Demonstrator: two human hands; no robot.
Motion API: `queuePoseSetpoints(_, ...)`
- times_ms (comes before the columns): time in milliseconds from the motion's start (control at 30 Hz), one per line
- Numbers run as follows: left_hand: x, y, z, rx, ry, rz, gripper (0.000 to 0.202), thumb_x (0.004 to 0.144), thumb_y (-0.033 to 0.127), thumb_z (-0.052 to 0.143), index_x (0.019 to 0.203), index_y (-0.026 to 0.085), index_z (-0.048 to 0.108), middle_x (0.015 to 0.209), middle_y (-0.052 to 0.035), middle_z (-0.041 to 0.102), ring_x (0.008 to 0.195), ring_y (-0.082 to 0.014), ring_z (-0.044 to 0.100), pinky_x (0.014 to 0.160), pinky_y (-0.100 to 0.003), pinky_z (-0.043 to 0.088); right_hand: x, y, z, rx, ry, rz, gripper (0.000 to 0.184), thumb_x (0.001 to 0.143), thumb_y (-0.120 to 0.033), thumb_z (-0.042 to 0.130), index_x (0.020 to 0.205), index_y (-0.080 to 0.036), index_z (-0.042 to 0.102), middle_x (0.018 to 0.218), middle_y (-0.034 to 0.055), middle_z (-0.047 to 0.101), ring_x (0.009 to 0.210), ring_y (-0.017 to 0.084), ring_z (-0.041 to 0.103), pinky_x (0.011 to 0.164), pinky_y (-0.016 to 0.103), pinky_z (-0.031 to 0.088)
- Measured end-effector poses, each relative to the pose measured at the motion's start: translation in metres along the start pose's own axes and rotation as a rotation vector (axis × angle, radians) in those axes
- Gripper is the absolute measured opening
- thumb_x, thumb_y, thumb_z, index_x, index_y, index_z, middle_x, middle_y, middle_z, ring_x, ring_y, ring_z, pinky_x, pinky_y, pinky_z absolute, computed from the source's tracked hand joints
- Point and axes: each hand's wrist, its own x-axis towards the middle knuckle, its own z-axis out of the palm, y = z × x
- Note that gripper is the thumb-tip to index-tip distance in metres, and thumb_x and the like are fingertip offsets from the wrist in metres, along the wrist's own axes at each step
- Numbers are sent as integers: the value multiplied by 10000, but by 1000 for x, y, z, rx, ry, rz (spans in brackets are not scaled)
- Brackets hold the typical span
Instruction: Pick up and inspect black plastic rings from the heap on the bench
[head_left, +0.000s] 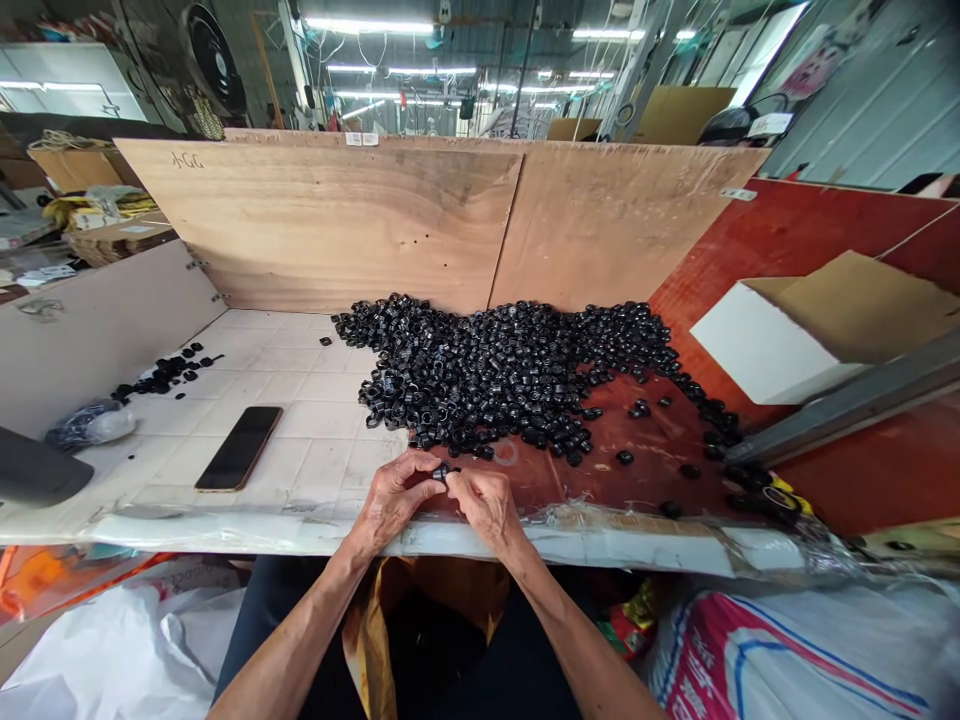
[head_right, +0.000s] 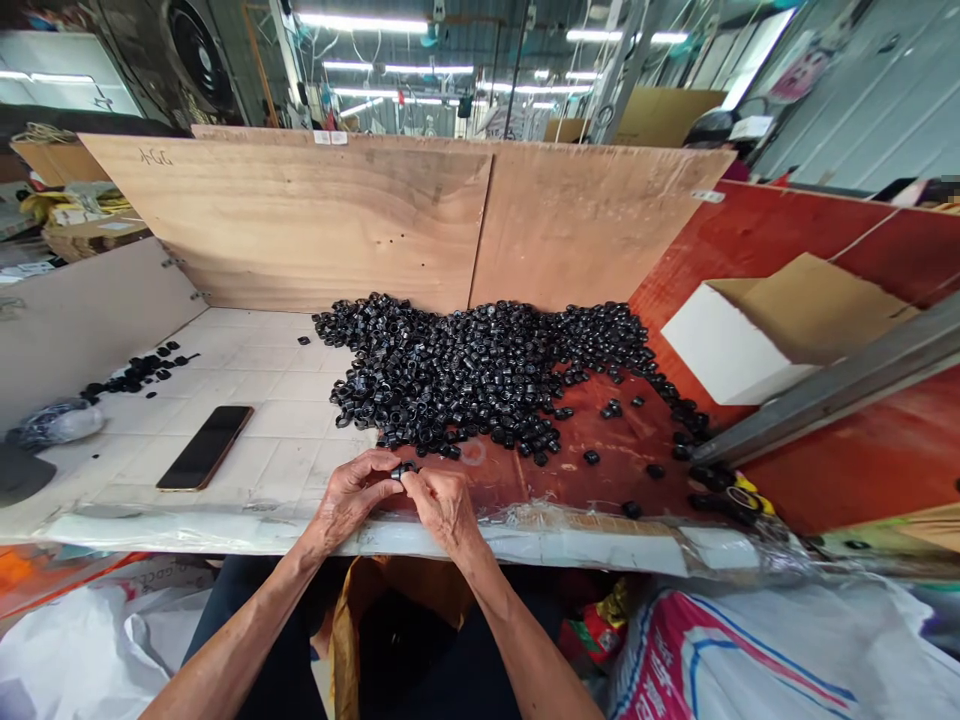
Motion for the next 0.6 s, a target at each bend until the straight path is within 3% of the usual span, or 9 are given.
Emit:
queuePoseSetpoints(67,0,0,1,-10,3,-10,248,878,409,787,1028,214,762,1074,-74,736,1049,-243,695,994,-398,560,0,-3,-2,1,11,-13,312,959,-354,577,684,-217,629,597,-11,600,534,142,552,554,257,441)
queuePoseSetpoints(133,0,2,0,-28,-7,-13,231,882,390,787,1033,218,762,1068,-72,733,1041,-239,694,992,-395,558,0,-4,-4,36,19,-23,162,927,-341,609,872,-216,695,745,12,685,613,158,615,600,262,488)
queuePoseSetpoints(200,1,4,0,-40,-23,-13,214,887,370,785,1035,218,761,1065,-72,733,1031,-235,694,988,-390,560,1,-3,-3,61,-2,-12,146,915,-323,613,968,-223,705,830,27,724,674,172,660,634,266,515)
queuePoseSetpoints(300,1,8,-2,-29,-53,8,207,888,347,786,1043,214,754,1059,-71,740,1008,-228,703,956,-375,574,2,1,0,64,-16,46,124,913,-320,613,868,-223,676,736,7,695,614,161,638,577,250,489)
queuePoseSetpoints(433,-5,7,-3,71,-120,78,205,912,309,761,1103,234,758,1106,-67,754,1041,-227,713,963,-364,571,-7,2,6,17,19,111,321,944,-336,570,643,-227,551,556,-23,572,505,137,548,503,237,430)
queuePoseSetpoints(533,-15,1,-1,29,-103,43,220,908,326,766,1109,237,750,1123,-63,755,1036,-228,723,941,-352,582,-19,-3,5,55,51,79,150,937,-325,586,876,-213,666,730,13,694,578,151,622,547,243,487)
queuePoseSetpoints(600,-20,-2,1,-7,-107,-13,238,894,345,781,1099,231,744,1101,-59,757,1014,-229,730,928,-350,586,-27,-7,3,88,30,45,171,936,-314,593,1039,-213,684,855,37,736,640,160,667,596,253,526)
